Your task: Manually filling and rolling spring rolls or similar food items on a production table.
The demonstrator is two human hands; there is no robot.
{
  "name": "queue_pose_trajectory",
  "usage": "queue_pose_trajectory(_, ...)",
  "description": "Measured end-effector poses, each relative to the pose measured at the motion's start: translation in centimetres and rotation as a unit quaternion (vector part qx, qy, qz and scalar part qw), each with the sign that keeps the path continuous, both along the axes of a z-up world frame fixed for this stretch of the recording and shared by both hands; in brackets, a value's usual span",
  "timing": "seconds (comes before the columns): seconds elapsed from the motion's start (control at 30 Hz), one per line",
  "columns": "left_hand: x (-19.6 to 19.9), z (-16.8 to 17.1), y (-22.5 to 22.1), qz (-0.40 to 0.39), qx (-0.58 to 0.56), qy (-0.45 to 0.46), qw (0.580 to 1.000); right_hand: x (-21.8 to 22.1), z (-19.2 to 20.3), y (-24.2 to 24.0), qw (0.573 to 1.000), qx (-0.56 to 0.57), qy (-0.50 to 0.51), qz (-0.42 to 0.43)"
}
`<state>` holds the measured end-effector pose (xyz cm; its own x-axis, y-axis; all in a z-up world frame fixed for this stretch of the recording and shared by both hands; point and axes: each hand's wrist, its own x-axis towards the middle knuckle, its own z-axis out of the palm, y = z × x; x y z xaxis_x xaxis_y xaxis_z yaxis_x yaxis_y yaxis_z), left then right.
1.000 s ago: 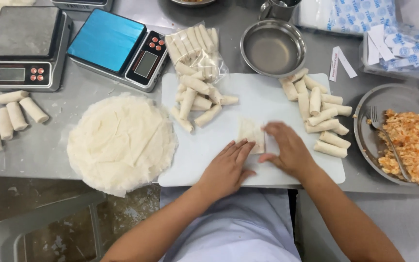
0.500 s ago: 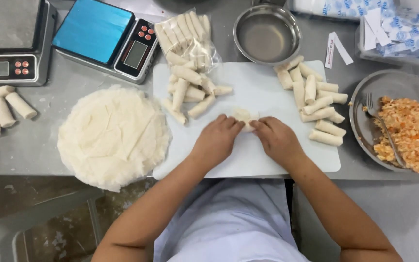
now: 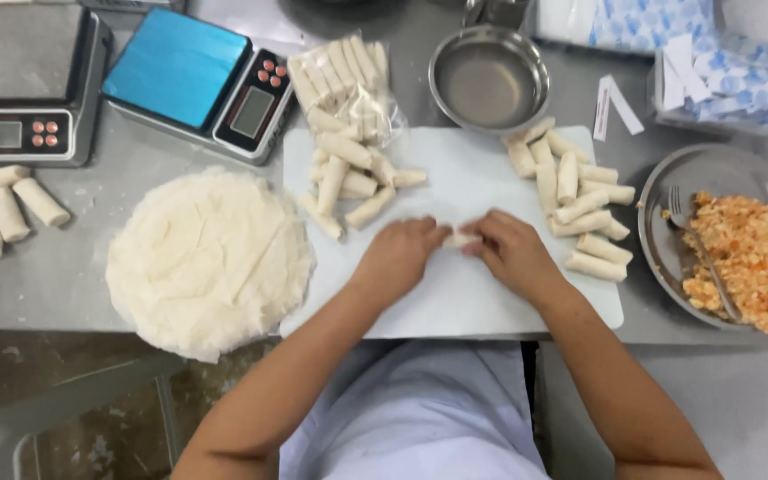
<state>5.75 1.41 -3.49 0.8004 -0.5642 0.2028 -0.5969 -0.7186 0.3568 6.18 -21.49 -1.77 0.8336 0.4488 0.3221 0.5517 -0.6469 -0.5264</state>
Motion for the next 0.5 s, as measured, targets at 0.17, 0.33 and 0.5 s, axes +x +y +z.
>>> queue_pose_trajectory(0.17, -1.9, 3.9, -0.2, 0.046, 0.068, 0.022, 0.996, -1.3, 0.3, -0.2, 0.986, -0.159, -0.050, -0.015)
queue_pose_trajectory(0.33, -0.7, 2.4, -0.7, 0.057, 0.098, -0.008, 0.994, -1.2, 0.0, 0.9, 0.965, -0.255, -0.013, -0.062)
queue_pose_trajectory(0.5, -5.0, 4.8, 3.7, 0.084, -0.065, 0.078, 0.991, -2.3, -1.8, 4.0, 0.993, -0.066, -0.029, 0.099)
